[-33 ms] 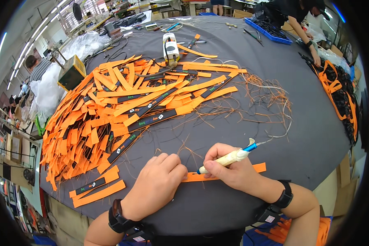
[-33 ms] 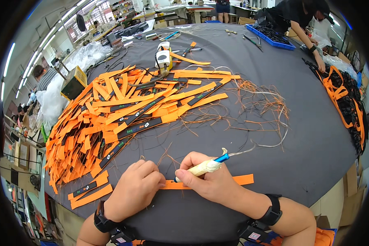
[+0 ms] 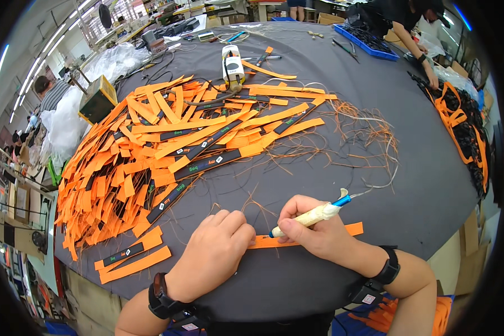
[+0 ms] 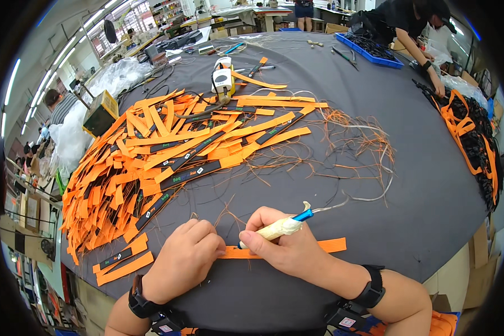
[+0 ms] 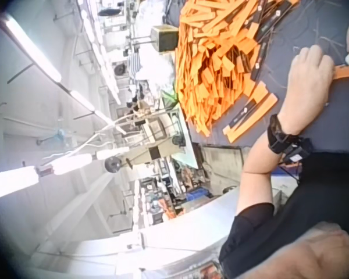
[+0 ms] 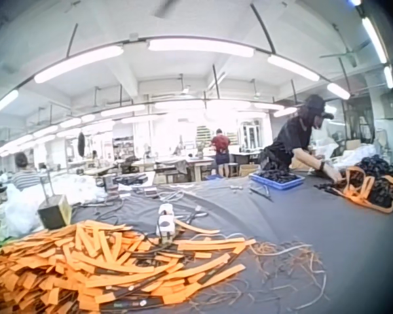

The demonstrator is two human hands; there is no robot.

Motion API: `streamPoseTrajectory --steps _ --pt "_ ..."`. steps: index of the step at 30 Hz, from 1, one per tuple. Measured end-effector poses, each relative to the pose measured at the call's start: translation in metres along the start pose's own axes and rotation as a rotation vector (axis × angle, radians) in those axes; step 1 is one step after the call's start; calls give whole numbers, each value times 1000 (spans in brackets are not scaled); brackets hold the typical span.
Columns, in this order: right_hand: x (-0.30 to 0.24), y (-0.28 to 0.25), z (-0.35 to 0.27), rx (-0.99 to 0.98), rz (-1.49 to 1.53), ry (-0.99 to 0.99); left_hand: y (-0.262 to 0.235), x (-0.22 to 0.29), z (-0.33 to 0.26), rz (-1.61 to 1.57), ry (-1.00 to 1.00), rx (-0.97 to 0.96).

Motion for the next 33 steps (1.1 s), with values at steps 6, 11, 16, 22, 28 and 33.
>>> streamPoseTrajectory --steps 6,11,16,22,28,33 --pt "-1 1 1 2 19 8 -2 1 0 -35 -85 21" --pt "0 0 0 -12 -17 8 -3 2 0 -39 -55 35" --pt "-1 1 1 -79 -48 23 -3 2 1 -40 -55 41" --pt "-2 2 1 -37 -15 -35 -2 1 1 -42 -64 43" --pt "-1 0 0 -31 -31 -43 -1 1 2 -48 -67 43" --pt "-3 2 1 -30 -25 -44 -5 1 -1 -31 -72 53"
Point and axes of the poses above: each hand's wrist, its own z-axis towards the middle knuckle, its own y-axis out of the palm, x = y × z, the point moved 8 cm from there along z, towards the middle knuckle, and after that the axes turned 15 degrees about -y, right-handed, at the moved point
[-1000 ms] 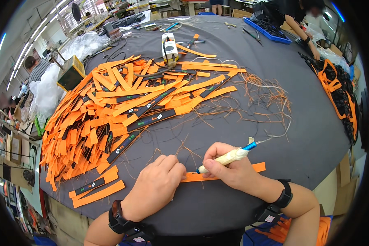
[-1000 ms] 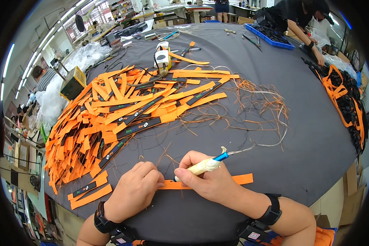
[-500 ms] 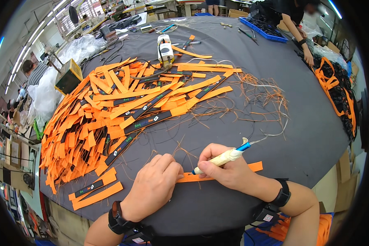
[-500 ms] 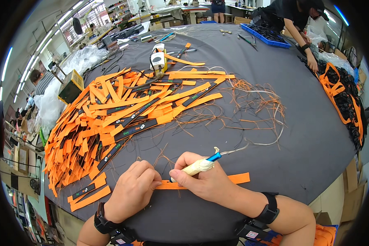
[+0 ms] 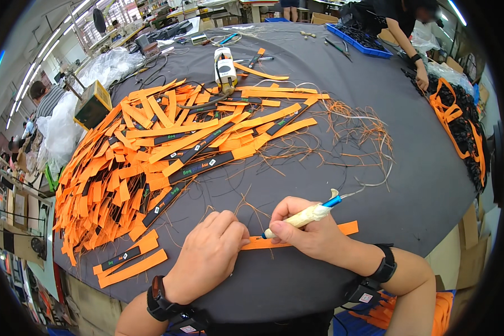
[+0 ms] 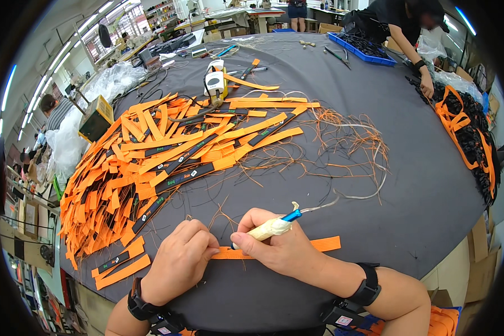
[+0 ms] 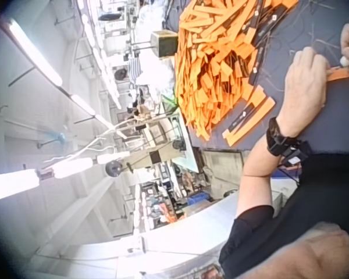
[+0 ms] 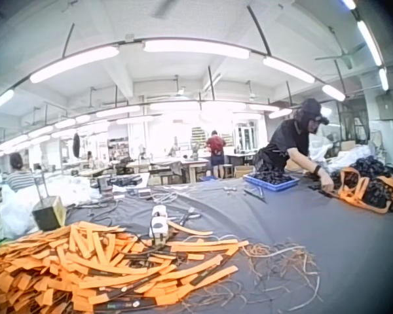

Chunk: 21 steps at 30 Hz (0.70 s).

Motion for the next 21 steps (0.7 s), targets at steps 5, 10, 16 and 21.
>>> streamPoseTrajectory --steps 5,10,16,21 --pt "4 -3 -2 52 74 89 2 -2 2 -2 -3 2" --pt "2 -1 -3 -14 46 45 -1 0 1 -4 21 14" --pt "3 1 -2 -24 42 43 -2 1 1 -8 24 27" --pt "3 0 -2 -22 17 38 -1 1 2 -22 21 27"
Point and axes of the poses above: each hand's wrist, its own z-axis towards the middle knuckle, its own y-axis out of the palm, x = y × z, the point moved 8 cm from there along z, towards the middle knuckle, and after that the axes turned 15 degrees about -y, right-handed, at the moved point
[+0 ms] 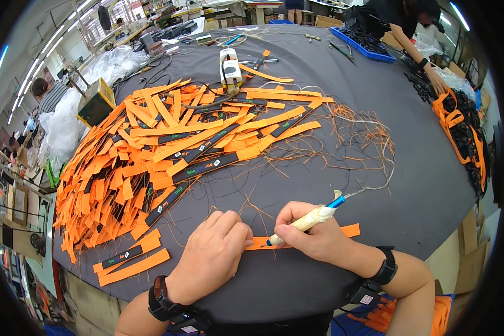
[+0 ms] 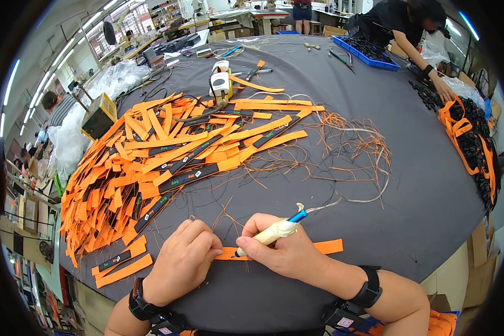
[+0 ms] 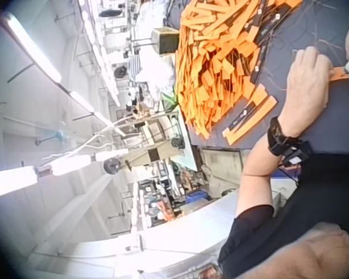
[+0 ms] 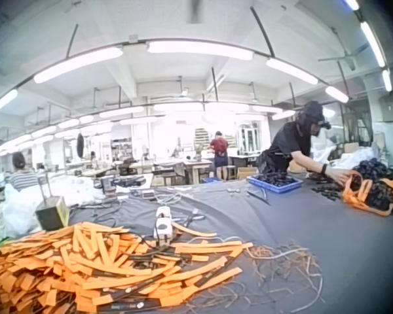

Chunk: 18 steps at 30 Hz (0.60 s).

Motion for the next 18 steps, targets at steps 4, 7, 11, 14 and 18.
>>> streamPoseTrajectory --steps 4,7,11,14,18 --pt "-1 1 0 -3 -4 4 -1 0 -1 1 2 1" --pt "-1 1 0 -5 -15 0 0 -1 0 -3 0 1" --pt "0 0 0 -5 -27 -8 0 0 0 -15 3 3" --pt "-1 1 1 -1 -11 3 -2 -1 -1 -26 0 17" --pt "-1 0 0 11 -3 25 -3 -2 1 -48 -12 25"
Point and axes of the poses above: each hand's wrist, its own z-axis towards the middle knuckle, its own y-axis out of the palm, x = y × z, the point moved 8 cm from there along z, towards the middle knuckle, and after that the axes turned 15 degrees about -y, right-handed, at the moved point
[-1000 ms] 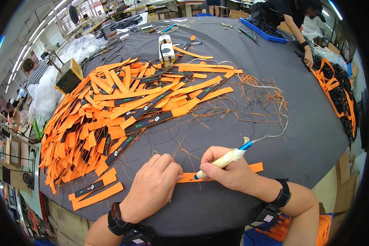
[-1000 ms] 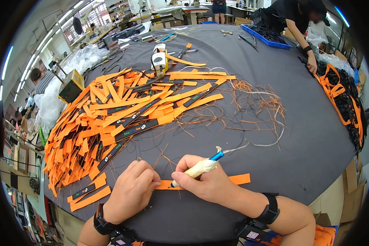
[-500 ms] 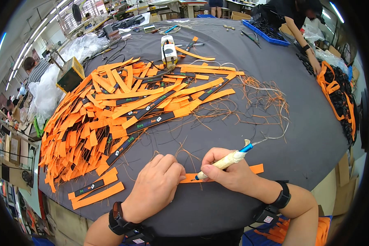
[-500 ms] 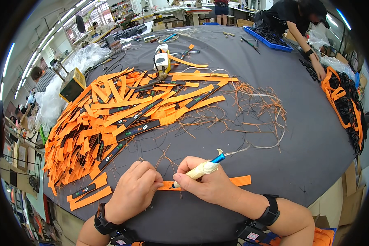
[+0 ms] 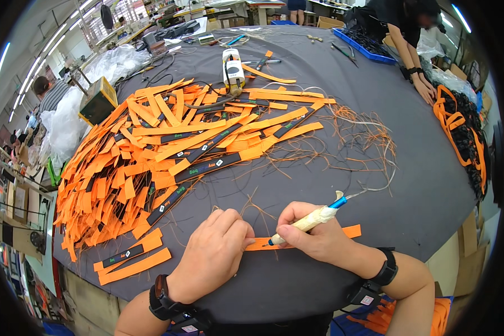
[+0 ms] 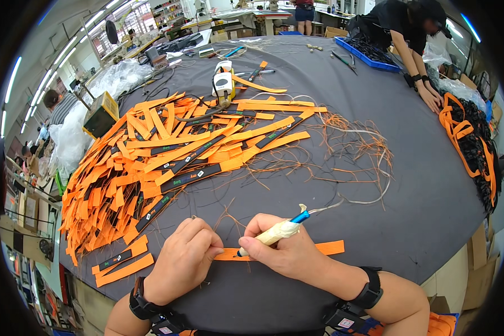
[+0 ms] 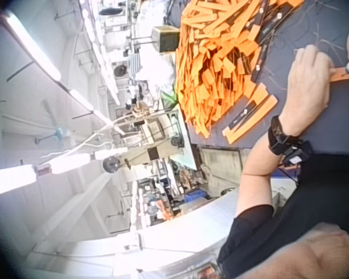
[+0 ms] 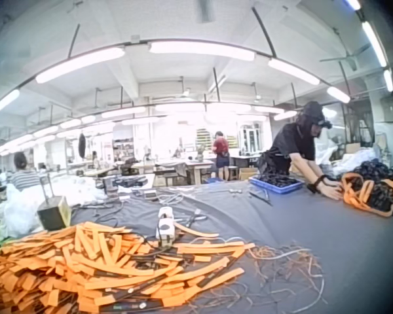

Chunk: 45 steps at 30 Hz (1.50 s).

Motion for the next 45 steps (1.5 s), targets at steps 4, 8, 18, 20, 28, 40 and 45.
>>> streamPoseTrajectory --steps 4,8,18,20,28,40,45 --pt "3 -2 1 50 74 37 -15 -6 1 13 -70 118" --pt "3 -10 1 131 112 58 -35 -34 6 95 -205 278" --pt "6 -20 1 231 226 26 -8 2 2 48 34 -154" --pt "6 -22 1 242 246 33 2 1 -2 88 51 -197" --pt "-61 -15 -5 152 -360 -533 10 -12 -2 -250 -94 -201" --pt "0 -6 2 104 -46 -28 5 -17 2 -123 -120 -15" --pt "2 -6 3 83 -122 -33 10 -16 1 -57 -163 -104"
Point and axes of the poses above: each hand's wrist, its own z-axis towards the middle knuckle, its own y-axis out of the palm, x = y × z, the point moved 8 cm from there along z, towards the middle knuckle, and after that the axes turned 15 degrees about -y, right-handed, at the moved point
